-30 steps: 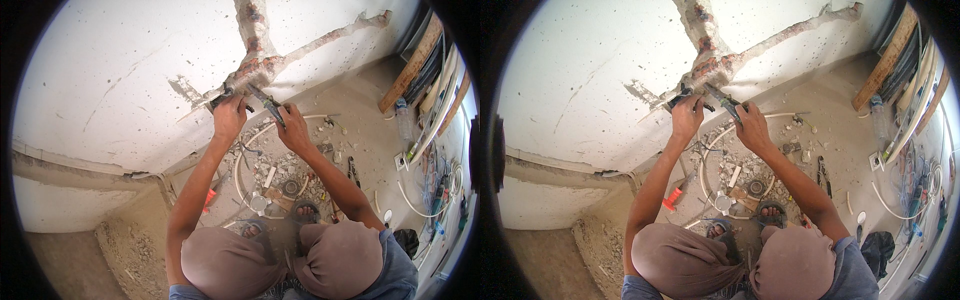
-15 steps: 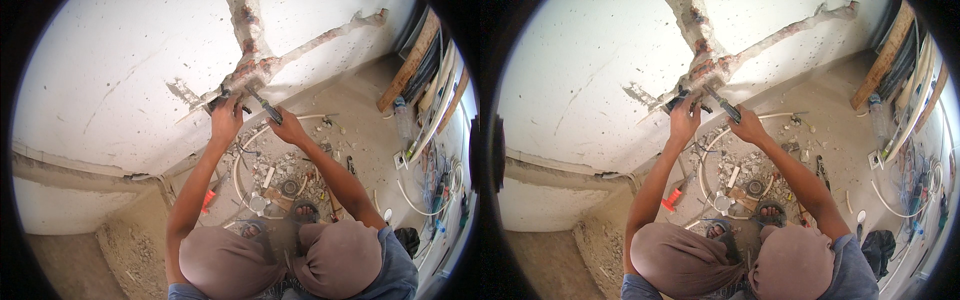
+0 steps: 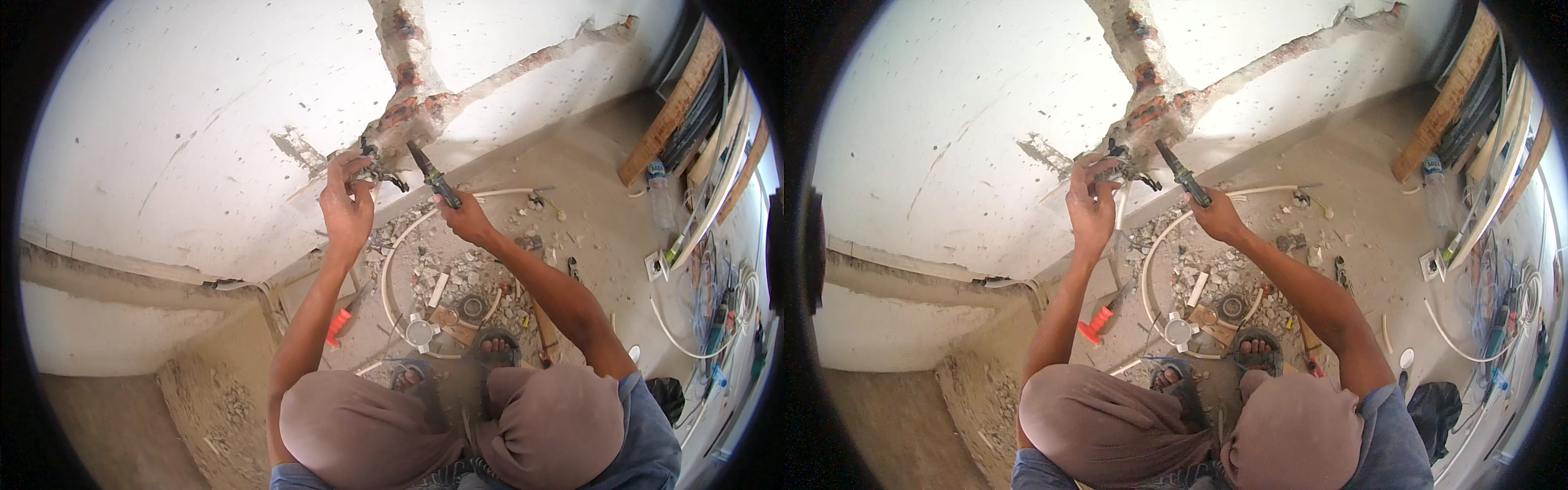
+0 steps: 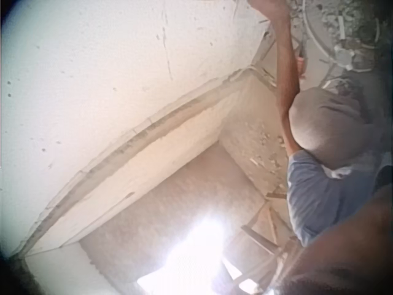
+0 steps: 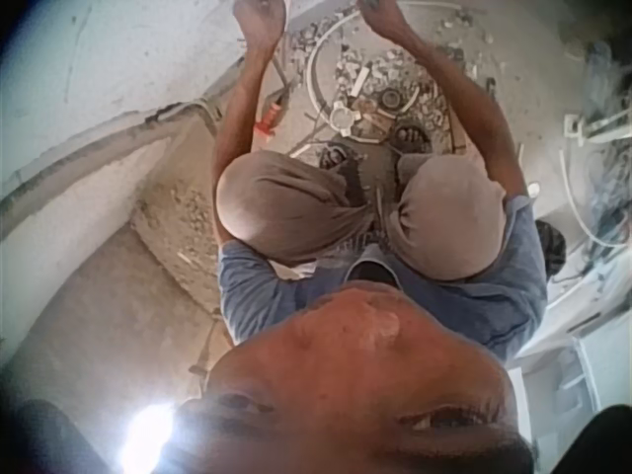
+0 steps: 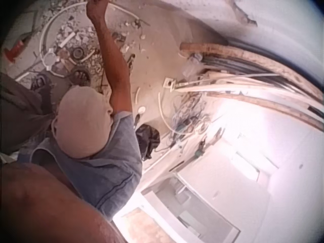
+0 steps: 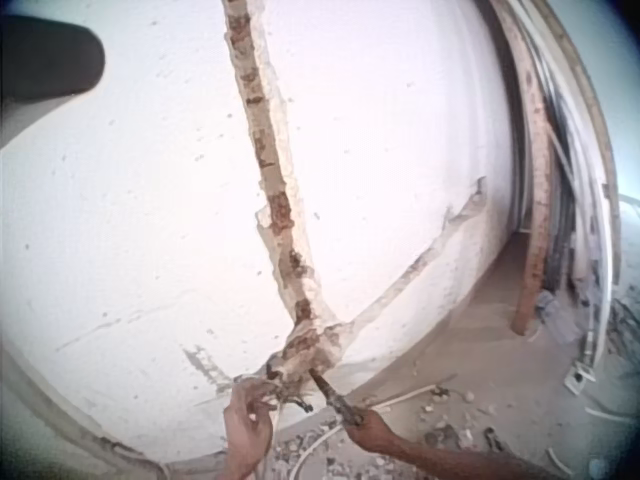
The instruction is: The person strips wire insulation using pliers, wraps tape around the wires, and prepares the wiring within a recessed wall cavity.
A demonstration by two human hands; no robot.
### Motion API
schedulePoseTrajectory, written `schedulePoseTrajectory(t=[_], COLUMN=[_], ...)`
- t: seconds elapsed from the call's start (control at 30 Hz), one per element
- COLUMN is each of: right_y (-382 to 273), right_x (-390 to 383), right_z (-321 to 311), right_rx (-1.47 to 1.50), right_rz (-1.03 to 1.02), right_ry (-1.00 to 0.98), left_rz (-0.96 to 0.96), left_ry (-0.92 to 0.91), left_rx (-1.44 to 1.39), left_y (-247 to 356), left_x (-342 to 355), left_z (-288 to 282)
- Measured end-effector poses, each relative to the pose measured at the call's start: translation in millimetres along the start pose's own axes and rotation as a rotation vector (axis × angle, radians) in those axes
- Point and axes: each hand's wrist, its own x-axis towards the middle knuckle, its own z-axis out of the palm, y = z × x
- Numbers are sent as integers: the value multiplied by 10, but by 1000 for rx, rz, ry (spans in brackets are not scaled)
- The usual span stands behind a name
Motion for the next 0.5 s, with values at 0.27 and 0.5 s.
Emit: schedulePoseTrajectory(t=[0.27,0.5], right_y=[-3,1304], right_x=[-604,-1898], right_z=[-612,-2219], right_rx=[312,-661], right_rz=[249,475], right_ry=[-2,401], left_rz=[-166,-255], left_ry=[-93,-1092], left_rx=[-344,-382], left_y=[251,437], left_x=[-283,-1507], left_z=[-126,271])
